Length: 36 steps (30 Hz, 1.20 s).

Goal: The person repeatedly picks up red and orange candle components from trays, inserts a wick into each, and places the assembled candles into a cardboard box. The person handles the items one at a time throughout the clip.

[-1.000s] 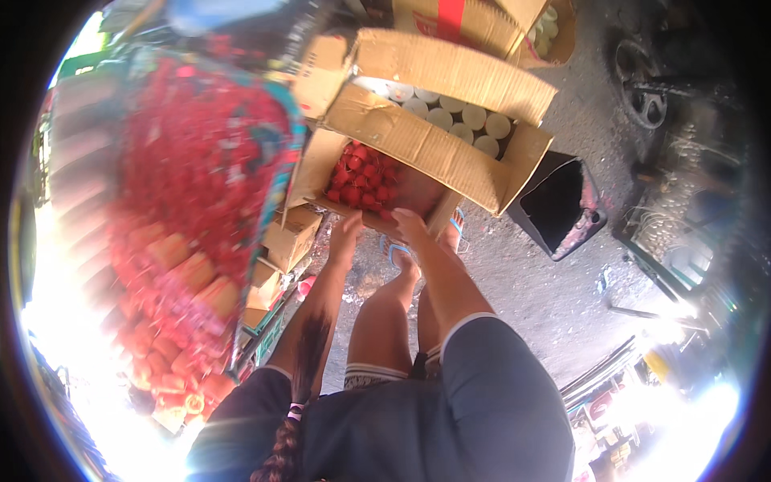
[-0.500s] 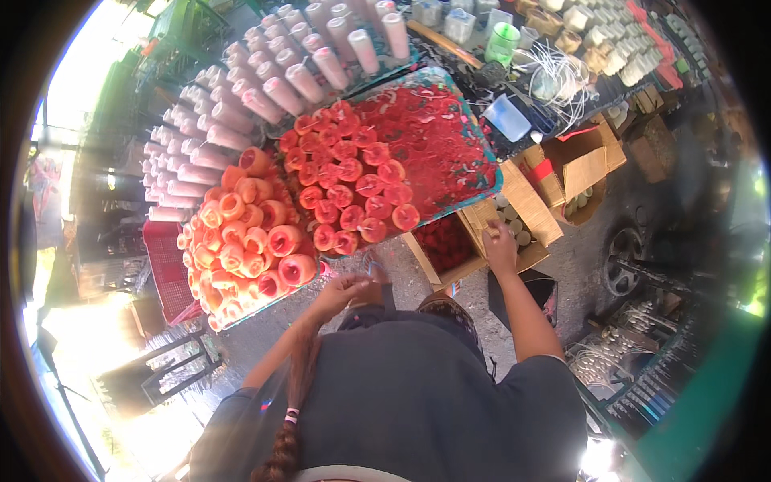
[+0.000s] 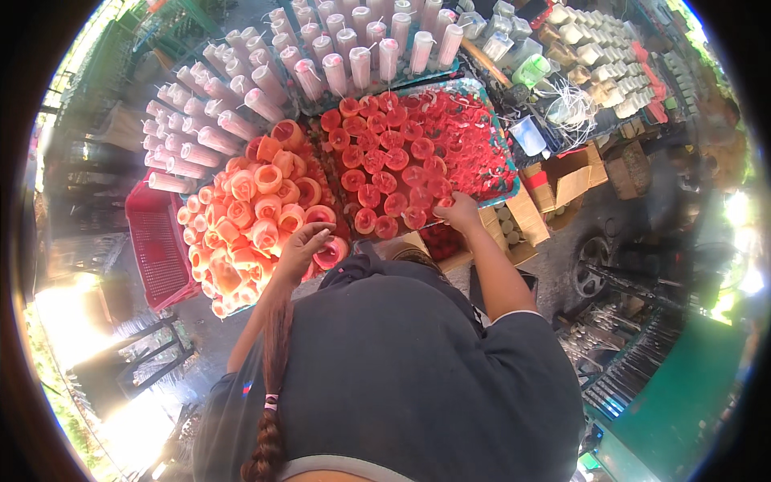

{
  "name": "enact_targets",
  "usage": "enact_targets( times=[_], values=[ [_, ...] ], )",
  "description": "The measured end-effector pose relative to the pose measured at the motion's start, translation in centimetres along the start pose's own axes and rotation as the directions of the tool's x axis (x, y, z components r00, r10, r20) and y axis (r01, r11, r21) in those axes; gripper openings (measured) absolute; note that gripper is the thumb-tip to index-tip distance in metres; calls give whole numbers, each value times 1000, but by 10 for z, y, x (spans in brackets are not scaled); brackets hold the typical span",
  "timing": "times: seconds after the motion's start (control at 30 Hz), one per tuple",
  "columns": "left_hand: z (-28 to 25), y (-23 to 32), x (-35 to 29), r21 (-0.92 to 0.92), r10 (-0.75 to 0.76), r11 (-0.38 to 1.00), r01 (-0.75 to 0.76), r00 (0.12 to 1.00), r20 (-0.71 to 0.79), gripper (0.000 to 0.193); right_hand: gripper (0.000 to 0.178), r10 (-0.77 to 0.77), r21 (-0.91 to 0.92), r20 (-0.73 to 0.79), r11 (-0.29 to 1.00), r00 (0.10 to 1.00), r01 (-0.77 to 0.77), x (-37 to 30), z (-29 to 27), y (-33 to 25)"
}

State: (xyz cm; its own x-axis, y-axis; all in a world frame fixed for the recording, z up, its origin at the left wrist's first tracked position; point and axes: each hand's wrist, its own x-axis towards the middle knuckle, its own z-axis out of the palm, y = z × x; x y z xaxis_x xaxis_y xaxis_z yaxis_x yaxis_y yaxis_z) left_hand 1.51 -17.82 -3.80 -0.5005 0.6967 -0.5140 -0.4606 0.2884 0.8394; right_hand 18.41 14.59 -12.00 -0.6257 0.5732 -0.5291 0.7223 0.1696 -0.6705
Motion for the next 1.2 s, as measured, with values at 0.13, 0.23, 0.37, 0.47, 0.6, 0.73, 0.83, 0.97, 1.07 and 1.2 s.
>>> enact_targets(
  times=[0.13,0.23,0.37,0.47,0.6,0.73,0.83,0.97,1.07,1.2],
  values=[
    [4,6,8,-30,19,999,-19,1000,-3,31,34,73,296,233,945,970,-142,14,-18,18],
    [19,23,21,-10,60,998,-60,998,-3,34,37,44,420,219,898,975,-135,15,-16,25],
    [42,38,45,-9,40,999,-40,999,4,35,45,-4,431,169,900,986,-70,-1,-13,17],
    [64,52,67,206,-6,979,12,1000,-30,35,45,-23,482,168,874,986,-62,3,-9,18],
    [82,27,113,852,324,321,-413,893,311,62,40,-56,527,215,847,975,-67,6,-15,19],
    [78,7,121,915,61,45,-401,915,398,91,38,-23,514,270,849,963,-124,11,-23,19],
    [74,-1,127,926,41,22,-377,926,376,97,37,-35,501,257,860,966,-102,9,-24,19],
    [76,-4,128,932,38,13,-362,932,362,98,37,-102,520,231,853,968,-34,12,-21,29],
    [77,-6,130,939,10,-59,-340,940,341,96,37,-133,447,205,894,970,28,5,-22,23],
    [80,-4,130,945,-19,-82,-317,948,317,95,36,-166,740,184,673,969,-25,-9,-40,18]
  ],
)
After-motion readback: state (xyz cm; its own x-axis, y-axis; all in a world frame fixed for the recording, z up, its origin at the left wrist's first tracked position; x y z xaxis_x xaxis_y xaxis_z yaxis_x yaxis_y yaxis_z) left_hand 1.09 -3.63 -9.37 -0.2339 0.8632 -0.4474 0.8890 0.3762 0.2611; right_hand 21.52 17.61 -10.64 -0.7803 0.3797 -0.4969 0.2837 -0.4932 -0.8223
